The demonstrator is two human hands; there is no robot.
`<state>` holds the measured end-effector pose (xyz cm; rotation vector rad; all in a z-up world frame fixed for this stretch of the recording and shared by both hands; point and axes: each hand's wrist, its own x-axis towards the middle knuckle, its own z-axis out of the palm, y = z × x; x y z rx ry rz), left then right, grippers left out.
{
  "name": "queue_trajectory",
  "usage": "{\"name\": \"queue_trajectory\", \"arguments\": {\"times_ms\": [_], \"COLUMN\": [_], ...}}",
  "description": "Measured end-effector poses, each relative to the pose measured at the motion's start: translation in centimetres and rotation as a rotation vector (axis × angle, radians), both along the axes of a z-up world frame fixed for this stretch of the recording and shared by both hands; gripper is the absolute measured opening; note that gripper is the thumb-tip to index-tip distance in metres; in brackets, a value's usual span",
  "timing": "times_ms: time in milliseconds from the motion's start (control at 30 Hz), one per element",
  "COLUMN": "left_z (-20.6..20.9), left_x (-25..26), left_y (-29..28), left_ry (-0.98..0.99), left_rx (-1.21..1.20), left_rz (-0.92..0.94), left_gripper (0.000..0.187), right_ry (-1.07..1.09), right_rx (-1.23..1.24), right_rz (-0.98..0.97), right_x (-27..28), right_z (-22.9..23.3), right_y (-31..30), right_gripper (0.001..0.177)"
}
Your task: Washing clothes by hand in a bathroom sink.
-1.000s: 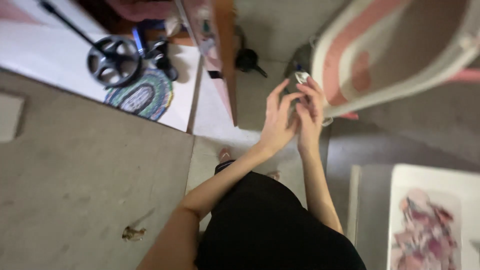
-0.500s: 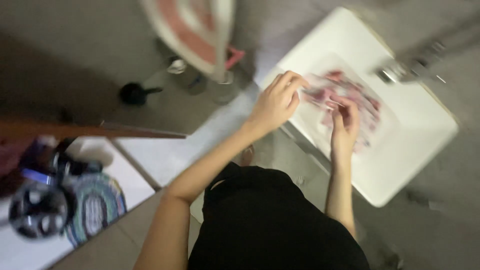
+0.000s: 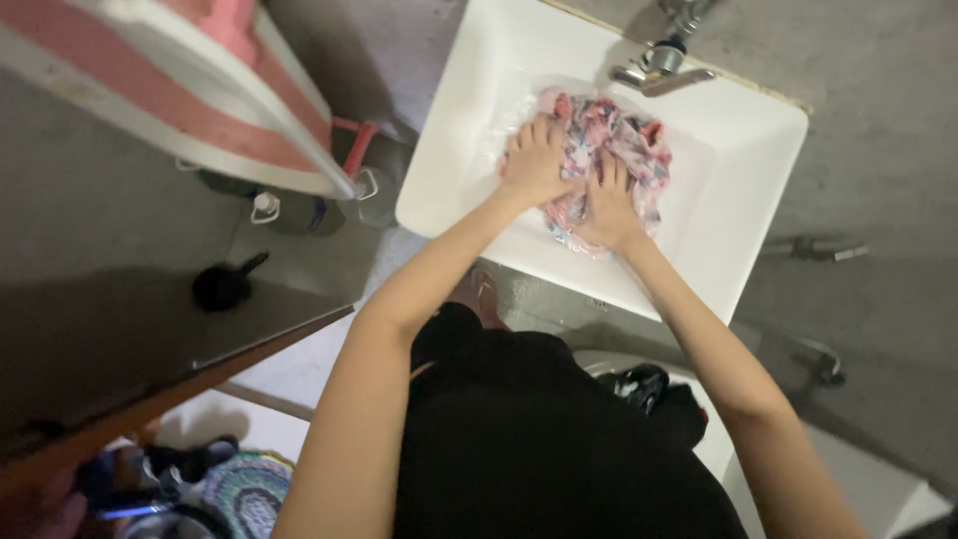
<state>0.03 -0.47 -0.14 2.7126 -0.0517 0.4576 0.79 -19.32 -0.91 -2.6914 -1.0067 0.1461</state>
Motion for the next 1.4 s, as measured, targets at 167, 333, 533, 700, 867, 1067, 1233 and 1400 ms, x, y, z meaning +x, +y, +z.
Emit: {"name": "queue_trajectory", "arguments": {"times_ms": [167, 333, 533, 700, 867, 1067, 1233, 1400], "left_z": [5.1, 7.4, 4.1, 3.7, 0.6, -2.5, 1.6, -1.7], "left_x": [0.5, 0.6, 1.7, 2.4, 4.5, 5.3, 6.3, 9.7], "left_y": [5.2, 9.2, 5.8, 2.6, 1.3, -0.4, 1.1, 6.1], "left_ry": [0.568, 0.352, 0.091, -0.013, 0.143, -0.066, 0.159, 0.377], "left_rx": [-0.279, -0.069, -0.123, -0.206, -0.213, -0.089, -0.108, -0.745], "left_rz": [-0.155, -0.269, -0.411, -0.443, -0.472, -0.398, -0.489, -0.513], "left_gripper": [0.087, 0.098, 0.097, 0.089, 0.084, 0.058, 0.053, 0.085], "right_ry": [0.045, 0.124, -0.298, -0.174, -0.155, -0.134, -0.03, 0.233], "right_rx": [0.048, 0.251, 0.086, 0.312, 0.256, 0.165, 0.068, 0.513], "right_rz": [-0.071, -0.073, -0.243, -0.142, -0.223, -0.284, -0.24, -0.171], "right_x": [1.3, -0.1, -0.2, 1.5, 2.8, 3.4, 3.9, 2.4], "right_z": [-0.8, 5.0, 5.5, 3.6, -0.6, -1.4, 2.1, 6.5], "right_y": [-3.8, -6.2, -3.8, -1.0, -0.6, -0.2, -0.6, -5.5], "right_gripper": [0.064, 0.04, 0.087, 0.089, 0.071, 0.048, 0.054, 0.063]}}
